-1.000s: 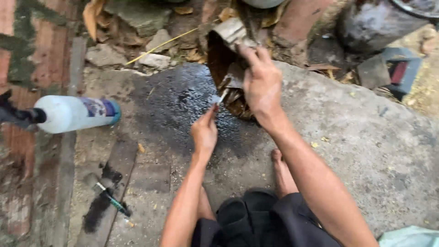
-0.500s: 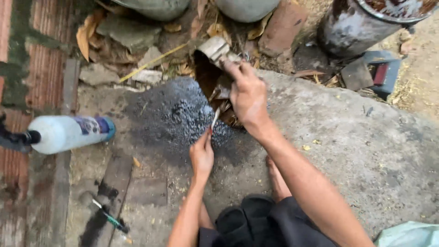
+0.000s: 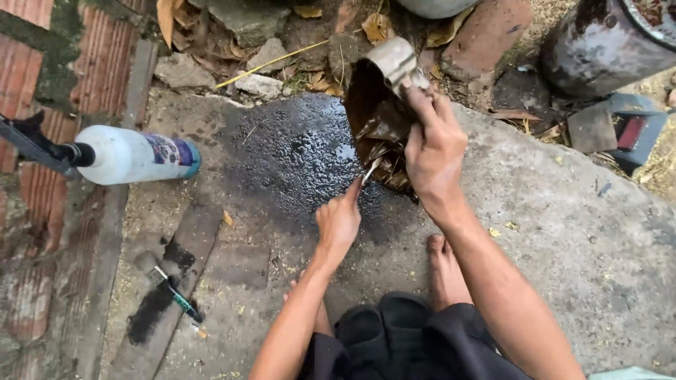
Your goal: Cleaning a motorcycle engine crankcase using a spray bottle and a brush to remove grease and grime.
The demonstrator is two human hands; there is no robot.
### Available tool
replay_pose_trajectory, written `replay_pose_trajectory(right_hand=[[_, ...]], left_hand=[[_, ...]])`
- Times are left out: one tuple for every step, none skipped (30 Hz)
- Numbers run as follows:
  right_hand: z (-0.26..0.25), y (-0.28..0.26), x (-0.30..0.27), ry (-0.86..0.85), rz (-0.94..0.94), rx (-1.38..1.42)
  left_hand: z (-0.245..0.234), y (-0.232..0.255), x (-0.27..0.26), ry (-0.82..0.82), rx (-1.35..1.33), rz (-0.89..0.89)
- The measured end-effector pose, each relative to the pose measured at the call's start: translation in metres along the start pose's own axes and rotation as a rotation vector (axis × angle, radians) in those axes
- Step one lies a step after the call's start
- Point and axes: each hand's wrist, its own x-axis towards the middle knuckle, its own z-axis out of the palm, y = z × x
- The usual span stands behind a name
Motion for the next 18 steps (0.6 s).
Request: replay_pose_trajectory(right_hand=[[-0.001, -0.002, -0.004, 0.008, 0.001, 0.001], [-0.004, -0.002, -0.005, 0.03, 0.008, 0.021], [-0.006, -0.001, -0.008, 0.052, 0.016, 0.041], [-0.008, -0.001, -0.007, 0.054, 0.024, 0.036], [-0.008, -0.002, -0.007, 0.06, 0.019, -0.001], [-0.005, -0.005, -0.007, 0.04, -0.002, -0.021], [-0.001, -0.005, -0.012, 0.015, -0.009, -0.01], [0.0, -0.005, -0.012, 0.028, 0.006, -0.004], [-0.001, -0.005, -0.012, 0.04, 0.021, 0.002], [-0.001, -0.005, -0.012, 0.063, 0.025, 0.0], [0.0, -0.005, -0.013, 0.068, 0.046, 0.002], [-0.001, -0.005, -0.018, 0.053, 0.067, 0.002], [-0.002, -0.001, -0.016, 0.057, 0.07, -0.004], [-0.001, 0.0, -0.017, 0.056, 0.045, -0.03], [0.001, 0.001, -0.018, 0.054, 0.019, -0.055], [0.002, -0.004, -0.019, 0.041, 0.011, -0.044], [0.001, -0.009, -0.018, 0.048, -0.003, -0.026], [-0.004, -0.012, -0.013, 0.085, -0.008, -0.022]], left_hand=[[-0.002, -0.005, -0.014, 0.002, 0.006, 0.006], [-0.005, -0.007, -0.023, -0.019, 0.042, -0.01], [-0.006, -0.011, -0.032, -0.04, 0.079, -0.027], [-0.008, -0.004, -0.02, -0.049, 0.081, -0.022], [-0.009, 0.001, -0.008, 0.014, 0.118, 0.042], [-0.009, 0.004, 0.0, 0.087, 0.144, 0.076], [-0.009, 0.005, -0.01, 0.087, 0.135, 0.049], [-0.013, 0.008, -0.013, 0.076, 0.107, 0.057], [-0.018, 0.014, -0.016, 0.065, 0.079, 0.065], [-0.016, 0.012, -0.024, 0.069, 0.091, 0.086], [-0.013, 0.009, -0.03, 0.033, 0.078, 0.046], [-0.004, 0.006, -0.044, -0.012, 0.053, -0.007], [-0.003, 0.007, -0.026, -0.016, 0.053, -0.001], [0.001, 0.006, -0.015, 0.001, 0.072, 0.001], [0.005, 0.002, -0.005, 0.017, 0.092, 0.003], [-0.001, 0.005, -0.014, 0.022, 0.088, -0.015], [-0.007, 0.011, -0.023, -0.013, 0.052, -0.008], [-0.015, 0.021, -0.024, -0.052, 0.029, 0.031]])
